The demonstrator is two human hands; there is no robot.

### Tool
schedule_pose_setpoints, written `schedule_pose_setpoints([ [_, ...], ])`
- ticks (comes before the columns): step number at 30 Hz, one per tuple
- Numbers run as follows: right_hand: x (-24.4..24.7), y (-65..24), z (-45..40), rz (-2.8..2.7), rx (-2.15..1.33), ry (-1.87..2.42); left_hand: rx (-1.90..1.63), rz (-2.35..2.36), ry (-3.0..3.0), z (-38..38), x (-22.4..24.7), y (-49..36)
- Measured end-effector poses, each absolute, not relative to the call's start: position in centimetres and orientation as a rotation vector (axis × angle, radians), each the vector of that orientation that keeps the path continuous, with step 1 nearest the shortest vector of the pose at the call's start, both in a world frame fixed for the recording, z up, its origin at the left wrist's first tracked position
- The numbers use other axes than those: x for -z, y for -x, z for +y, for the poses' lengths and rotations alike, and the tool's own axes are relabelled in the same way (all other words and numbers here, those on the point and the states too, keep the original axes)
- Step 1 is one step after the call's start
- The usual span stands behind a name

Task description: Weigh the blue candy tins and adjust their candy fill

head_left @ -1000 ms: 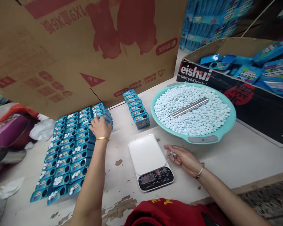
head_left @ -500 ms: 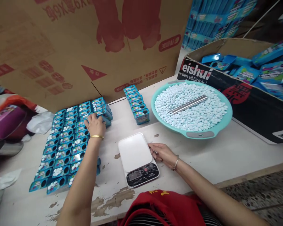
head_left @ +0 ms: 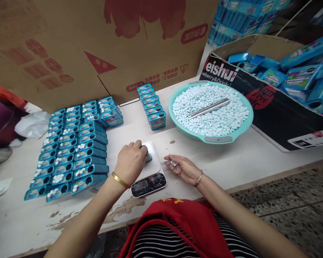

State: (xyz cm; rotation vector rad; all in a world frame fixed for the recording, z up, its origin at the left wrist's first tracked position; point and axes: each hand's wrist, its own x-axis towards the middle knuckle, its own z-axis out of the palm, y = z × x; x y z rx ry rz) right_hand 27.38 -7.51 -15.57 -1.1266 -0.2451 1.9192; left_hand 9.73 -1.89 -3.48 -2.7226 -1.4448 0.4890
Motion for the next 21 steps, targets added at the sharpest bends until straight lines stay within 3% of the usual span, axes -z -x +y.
schedule_pose_setpoints([
  [5,15.0,-29.2,-9.7,-0.182,-1.907,1.131,0.07,-1.453,2.869,-3.0,2.5,-6.8],
  [10,14.9,-30.5,-11.3,-0.206,-1.896,1.18,0.728,-1.802,2.7,-5.5,2.3,-2.1],
  [16,14.6,-30.2,-11.7,-0.239,-1.862,1.277,0.809,-2.239,2.544,-8.6,6.9,2.0],
  [21,12.4,-29.0,-10.7,-0.382,-1.896,1.266,0.842,-2.334,2.547,-9.9,9.6,3.3],
])
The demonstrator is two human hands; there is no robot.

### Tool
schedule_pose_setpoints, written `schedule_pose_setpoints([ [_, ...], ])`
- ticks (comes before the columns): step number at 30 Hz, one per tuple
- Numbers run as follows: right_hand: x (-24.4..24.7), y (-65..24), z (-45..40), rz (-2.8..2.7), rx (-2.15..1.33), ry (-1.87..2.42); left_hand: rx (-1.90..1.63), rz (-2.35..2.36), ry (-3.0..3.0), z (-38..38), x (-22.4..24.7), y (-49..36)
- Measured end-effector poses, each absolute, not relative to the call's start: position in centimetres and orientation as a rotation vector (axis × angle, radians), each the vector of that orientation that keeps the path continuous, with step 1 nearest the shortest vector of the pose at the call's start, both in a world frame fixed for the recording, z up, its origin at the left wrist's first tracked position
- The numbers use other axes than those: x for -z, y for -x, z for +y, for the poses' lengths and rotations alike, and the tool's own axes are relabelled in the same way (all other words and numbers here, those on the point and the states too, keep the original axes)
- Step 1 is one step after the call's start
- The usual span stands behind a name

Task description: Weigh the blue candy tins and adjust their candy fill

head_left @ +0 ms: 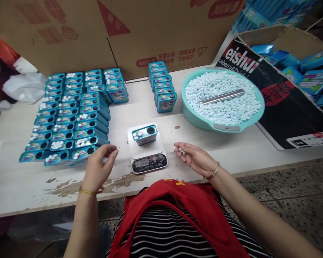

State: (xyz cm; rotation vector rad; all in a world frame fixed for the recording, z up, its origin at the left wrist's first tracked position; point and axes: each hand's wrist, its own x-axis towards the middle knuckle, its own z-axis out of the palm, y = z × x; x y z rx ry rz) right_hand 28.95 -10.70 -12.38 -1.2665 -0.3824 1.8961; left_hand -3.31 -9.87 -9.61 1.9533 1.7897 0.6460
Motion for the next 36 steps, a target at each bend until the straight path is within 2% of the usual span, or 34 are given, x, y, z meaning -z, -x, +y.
schedule_pose_setpoints([
  [5,7.8,-27.3,-7.8,-0.903,-1.832,1.263,-0.704,1.737,-1.972,-9.5,9.9,3.0],
  [9,4.9,-25.5,-4.9,-1.423,-1.636,1.278,-0.778,1.678,-1.993,-8.8,9.6,2.1],
  [17,4.6,-22.4,-1.7,-2.177,-1.082,1.411,-0.773,1.624,-1.983,-8.6,9.9,1.8],
  [22,4.8,-21.9,-1.6,-2.319,-0.902,1.379,-0.742,1.629,-1.967,-8.9,10.5,2.2],
  [36,3.5,-21.9,-2.2,-2.329,-0.817,1.3,-0.739,1.589,-1.997,-8.3,10.8,1.7],
])
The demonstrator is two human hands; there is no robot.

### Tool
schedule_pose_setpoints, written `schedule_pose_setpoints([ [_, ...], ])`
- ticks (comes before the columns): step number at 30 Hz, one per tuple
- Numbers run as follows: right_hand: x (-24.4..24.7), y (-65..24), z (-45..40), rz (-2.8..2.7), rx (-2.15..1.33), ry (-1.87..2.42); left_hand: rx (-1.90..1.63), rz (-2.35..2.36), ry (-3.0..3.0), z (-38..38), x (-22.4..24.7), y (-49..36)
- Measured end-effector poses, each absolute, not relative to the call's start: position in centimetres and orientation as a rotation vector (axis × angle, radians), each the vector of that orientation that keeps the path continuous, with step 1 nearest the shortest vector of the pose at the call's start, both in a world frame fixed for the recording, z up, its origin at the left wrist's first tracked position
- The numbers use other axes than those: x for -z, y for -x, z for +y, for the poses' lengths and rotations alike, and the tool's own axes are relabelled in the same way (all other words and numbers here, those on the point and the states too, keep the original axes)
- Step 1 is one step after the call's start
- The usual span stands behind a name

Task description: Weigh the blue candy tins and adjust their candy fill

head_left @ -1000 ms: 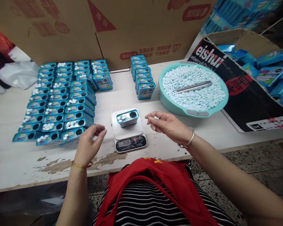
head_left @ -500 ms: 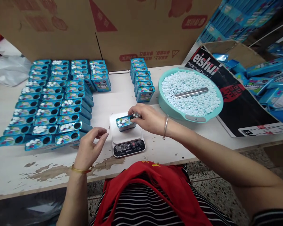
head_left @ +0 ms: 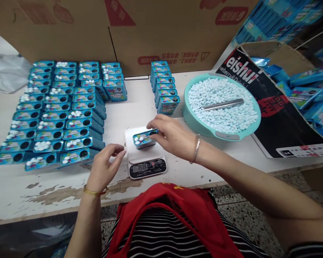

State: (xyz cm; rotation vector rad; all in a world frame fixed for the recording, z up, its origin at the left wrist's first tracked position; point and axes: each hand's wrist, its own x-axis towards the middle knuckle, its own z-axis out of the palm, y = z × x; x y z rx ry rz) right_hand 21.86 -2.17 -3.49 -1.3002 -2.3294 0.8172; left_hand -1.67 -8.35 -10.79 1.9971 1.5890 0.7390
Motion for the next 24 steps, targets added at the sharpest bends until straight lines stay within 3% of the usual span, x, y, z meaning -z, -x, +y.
schedule_pose_setpoints([
  [4,2.4,-26.7,-1.3,-2.163,-0.619,1.337,-0.805,1.609,-2.018,-8.6,10.6,1.7],
  [9,4.1,-37.3,1.0,-2.045,-0.124,2.049,-0.885,1.631,-2.053,-8.4,9.3,1.8],
  [12,6.4,-41.6,1.8,-2.138,-0.255,2.413,-0.811,1.489,-2.204,-7.5,7.6,1.5],
  [24,8.9,-41.0,0.6,-1.976,-0.272,2.253,-0.219,1.118,-2.6,-2.9,4.1,-1.1],
])
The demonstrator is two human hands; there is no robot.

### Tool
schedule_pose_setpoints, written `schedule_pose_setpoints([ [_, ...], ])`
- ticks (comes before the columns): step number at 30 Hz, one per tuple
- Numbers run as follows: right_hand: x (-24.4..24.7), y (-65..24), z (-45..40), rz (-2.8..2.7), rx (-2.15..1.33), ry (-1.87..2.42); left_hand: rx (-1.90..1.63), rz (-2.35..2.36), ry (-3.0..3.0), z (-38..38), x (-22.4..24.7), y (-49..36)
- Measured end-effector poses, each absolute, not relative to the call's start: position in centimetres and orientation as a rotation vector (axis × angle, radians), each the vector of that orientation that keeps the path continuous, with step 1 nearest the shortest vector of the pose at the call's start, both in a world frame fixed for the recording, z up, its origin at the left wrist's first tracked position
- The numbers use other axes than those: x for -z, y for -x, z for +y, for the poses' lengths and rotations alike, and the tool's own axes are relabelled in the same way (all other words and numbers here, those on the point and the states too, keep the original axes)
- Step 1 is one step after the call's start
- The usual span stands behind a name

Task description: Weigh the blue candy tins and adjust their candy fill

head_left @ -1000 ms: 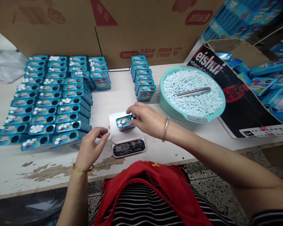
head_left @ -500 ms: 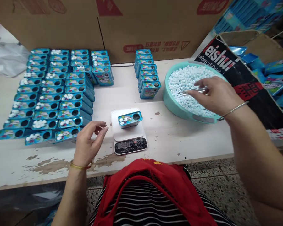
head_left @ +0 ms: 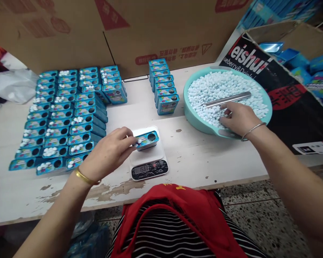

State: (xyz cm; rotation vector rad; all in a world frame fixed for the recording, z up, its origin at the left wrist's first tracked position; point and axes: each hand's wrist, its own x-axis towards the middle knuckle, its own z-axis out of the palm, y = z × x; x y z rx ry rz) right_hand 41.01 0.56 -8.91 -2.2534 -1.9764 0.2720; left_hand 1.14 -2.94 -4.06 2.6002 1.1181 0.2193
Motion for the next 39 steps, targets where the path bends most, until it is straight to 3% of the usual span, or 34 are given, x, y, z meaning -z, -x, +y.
schedule_pose_setpoints([
  [7,8.3,-40.0,-0.5,-1.754,-0.173,1.973,-0.13,1.076,-2.619,-2.5,3.5,-1.4],
  [14,4.8,-29.1,-2.5,-1.617,-1.037,1.256,-0.146,1.089,-2.597,-2.2,3.8,-2.5],
  [22,6.7,-24.1,-1.6,-1.719,-1.128,1.136,-0.256,1.211,-2.757,-2.9,4.9,-3.3],
  [28,7.1,-28.8,-2.0,-1.582,-0.946,1.262,-0.45,1.189,-2.84,-2.2,6.1,-5.6],
  [35,7.2,-39.6,-1.0,-1.842,-0.203,1.959,-0.735,1.338,-2.624,-1.9,4.7,-3.5],
  [39,8.3,-42.1,0.1,-1.935,-0.38,2.323,-0.701,1.424,-2.434,-2.8,4.6,-0.3],
])
